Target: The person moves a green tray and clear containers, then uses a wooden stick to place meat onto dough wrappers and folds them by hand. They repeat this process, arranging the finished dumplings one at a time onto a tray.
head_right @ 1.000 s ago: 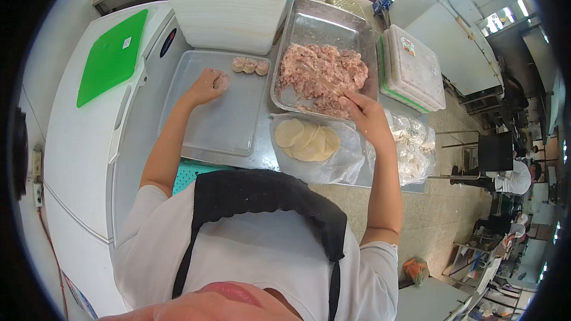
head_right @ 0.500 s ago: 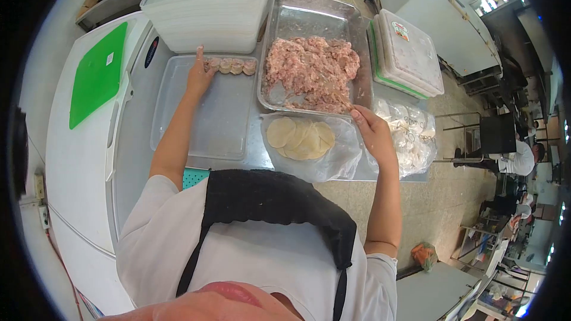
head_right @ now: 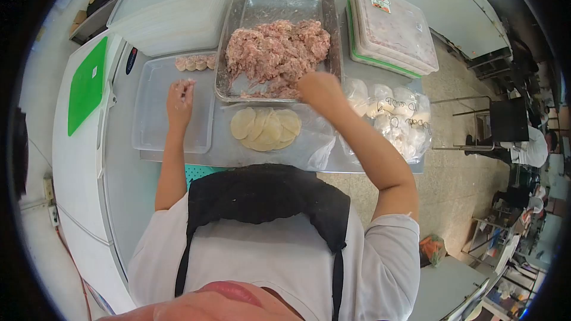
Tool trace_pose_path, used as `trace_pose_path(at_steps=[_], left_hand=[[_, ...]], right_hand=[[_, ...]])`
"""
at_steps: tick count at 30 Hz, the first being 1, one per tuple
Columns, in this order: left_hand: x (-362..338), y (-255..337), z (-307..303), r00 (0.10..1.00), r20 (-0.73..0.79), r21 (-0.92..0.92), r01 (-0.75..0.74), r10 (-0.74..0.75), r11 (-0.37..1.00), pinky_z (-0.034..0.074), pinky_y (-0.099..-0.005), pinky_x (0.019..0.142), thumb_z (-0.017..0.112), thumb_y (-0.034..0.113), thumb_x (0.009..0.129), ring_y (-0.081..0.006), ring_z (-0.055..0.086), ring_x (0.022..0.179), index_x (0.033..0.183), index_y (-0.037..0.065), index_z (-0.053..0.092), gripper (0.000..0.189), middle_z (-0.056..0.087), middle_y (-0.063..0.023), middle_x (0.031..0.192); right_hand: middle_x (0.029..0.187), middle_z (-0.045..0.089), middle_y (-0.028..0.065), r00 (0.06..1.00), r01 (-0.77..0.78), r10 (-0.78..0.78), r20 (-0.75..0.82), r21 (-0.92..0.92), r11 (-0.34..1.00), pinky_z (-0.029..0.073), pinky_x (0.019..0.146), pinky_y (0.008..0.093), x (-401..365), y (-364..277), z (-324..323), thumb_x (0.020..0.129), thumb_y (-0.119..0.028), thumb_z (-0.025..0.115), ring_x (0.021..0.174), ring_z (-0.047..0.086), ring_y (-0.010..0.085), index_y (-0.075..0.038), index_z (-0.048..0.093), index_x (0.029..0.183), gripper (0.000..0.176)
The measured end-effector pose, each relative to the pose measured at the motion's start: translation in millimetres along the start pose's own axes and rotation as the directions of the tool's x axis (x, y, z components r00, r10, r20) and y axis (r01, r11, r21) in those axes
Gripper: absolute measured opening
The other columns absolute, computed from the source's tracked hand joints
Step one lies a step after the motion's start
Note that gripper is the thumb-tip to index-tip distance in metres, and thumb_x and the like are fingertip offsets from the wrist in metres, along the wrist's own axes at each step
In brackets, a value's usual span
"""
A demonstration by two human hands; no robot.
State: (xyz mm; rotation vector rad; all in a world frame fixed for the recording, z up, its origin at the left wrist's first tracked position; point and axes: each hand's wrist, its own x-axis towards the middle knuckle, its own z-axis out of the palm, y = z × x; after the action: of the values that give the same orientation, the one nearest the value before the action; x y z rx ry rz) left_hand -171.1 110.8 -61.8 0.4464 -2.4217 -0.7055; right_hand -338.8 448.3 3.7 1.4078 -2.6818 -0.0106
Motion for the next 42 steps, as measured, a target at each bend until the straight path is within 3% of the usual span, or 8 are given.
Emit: trace_pose_path(at_steps=[8, 16, 26, 28, 35, 37, 41, 42], left_hand=[[-77.4, 94.8, 24.1, 0.994, 0.064, -0.194, -0.075, 0.089, 0.978, 0.049, -0.0327, 0.071, 0.066, 0.009, 0.083, -0.0241, 0.059, 0.078, 0.102, 0.003, 0.065, 0.02, 0.06, -0.0114, 0.087], [-101.8, 83.3, 52.4, 0.902, 0.363, -0.305, 0.351, -0.233, 0.885, 0.049, -0.0316, 0.075, 0.067, 0.017, 0.085, -0.0238, 0.063, 0.082, 0.096, -0.001, 0.067, 0.021, 0.064, -0.0119, 0.091], [-87.5, 65.1, 38.9, 0.916, 0.293, -0.447, 0.384, -0.273, 0.808, 0.046, -0.028, 0.073, 0.063, 0.019, 0.089, -0.0143, 0.059, 0.082, 0.096, 0.001, 0.067, 0.02, 0.065, -0.0067, 0.091], [-76.2, 60.4, 35.6, 0.835, 0.471, -0.678, 0.549, -0.286, 0.488, 0.046, -0.0264, 0.079, 0.062, 0.018, 0.09, -0.0109, 0.058, 0.088, 0.105, 0.001, 0.065, 0.023, 0.064, -0.0025, 0.097], [-33.1, 76.3, 29.4, 0.767, 0.614, -0.643, 0.624, -0.187, 0.444, 0.044, -0.0286, 0.095, 0.056, 0.021, 0.094, -0.0141, 0.056, 0.107, 0.125, 0.0, 0.054, 0.037, 0.063, -0.0079, 0.111], [-4.3, 90.3, 36.2, 0.737, 0.655, -0.755, 0.637, -0.164, -0.154, 0.041, -0.0333, 0.103, 0.054, 0.024, 0.096, -0.0211, 0.055, 0.116, 0.132, 0.0, 0.046, 0.044, 0.057, -0.0131, 0.125], [47.9, 132.5, 41.9, 0.735, 0.67, -0.702, 0.582, -0.105, -0.409, 0.036, -0.0412, 0.109, 0.047, 0.033, 0.099, -0.0284, 0.049, 0.124, 0.136, -0.002, 0.039, 0.051, 0.047, -0.0171, 0.137], [57.7, 140.7, 40.1, 0.751, 0.655, -0.664, 0.52, -0.083, -0.537, 0.034, -0.0438, 0.11, 0.045, 0.04, 0.098, -0.0317, 0.046, 0.126, 0.136, -0.004, 0.037, 0.059, 0.045, -0.0194, 0.138]], right_hand=[[0.066, 0.066, 0.014, 0.98, 0.182, -0.178, 0.093, -0.039, 0.982, 0.053, 0.056, 0.0402, 22.8, 28.9, -43.1, 0.073, -0.012, 0.059, 0.066, 0.068, 0.0283, -0.006, 0.069, 0.067, 0.013], [0.069, 0.067, 0.014, 0.92, 0.388, -0.388, 0.056, 0.007, 0.922, 0.054, 0.057, 0.0401, 16.2, 28.2, -27.2, 0.073, -0.012, 0.059, 0.068, 0.069, 0.0271, -0.006, 0.069, 0.069, 0.012], [0.071, 0.066, 0.017, 0.967, 0.231, -0.245, 0.066, 0.168, 0.958, 0.053, 0.061, 0.0437, 11.9, -34.9, 12.4, 0.084, -0.016, 0.055, 0.068, 0.068, 0.0314, -0.002, 0.068, 0.076, 0.021], [0.071, 0.065, 0.0188, 0.968, 0.229, -0.249, 0.027, 0.308, 0.923, 0.052, 0.06, 0.043, 16.1, -38.4, 4.1, 0.092, -0.023, 0.052, 0.067, 0.066, 0.0325, -0.002, 0.069, 0.08, 0.029], [0.057, 0.053, 0.0027, 0.931, -0.316, -0.018, 0.366, 0.827, 0.465, 0.04, 0.051, 0.0267, 13.4, -19.9, -7.8, 0.097, -0.033, 0.054, 0.055, 0.052, 0.0111, -0.002, 0.071, 0.097, 0.035], [0.062, 0.048, -0.0024, 0.937, -0.346, 0.107, 0.332, 0.926, 0.154, 0.034, 0.05, 0.0211, 9.5, -24.9, -16.6, 0.097, -0.033, 0.055, 0.057, 0.044, 0.0038, -0.002, 0.07, 0.104, 0.035], [0.068, 0.056, 0.0023, 0.94, -0.262, 0.247, 0.235, 0.961, 0.084, 0.04, 0.053, 0.0258, 15.1, -48.3, -12.3, 0.097, -0.03, 0.054, 0.059, 0.051, 0.0091, -0.003, 0.067, 0.113, 0.034], [0.071, 0.059, 0.0058, 0.945, -0.005, 0.299, -0.13, 0.911, 0.412, 0.042, 0.054, 0.031, 18.4, -57.3, -1.6, 0.096, -0.028, 0.055, 0.06, 0.055, 0.0163, -0.007, 0.067, 0.115, 0.031]])
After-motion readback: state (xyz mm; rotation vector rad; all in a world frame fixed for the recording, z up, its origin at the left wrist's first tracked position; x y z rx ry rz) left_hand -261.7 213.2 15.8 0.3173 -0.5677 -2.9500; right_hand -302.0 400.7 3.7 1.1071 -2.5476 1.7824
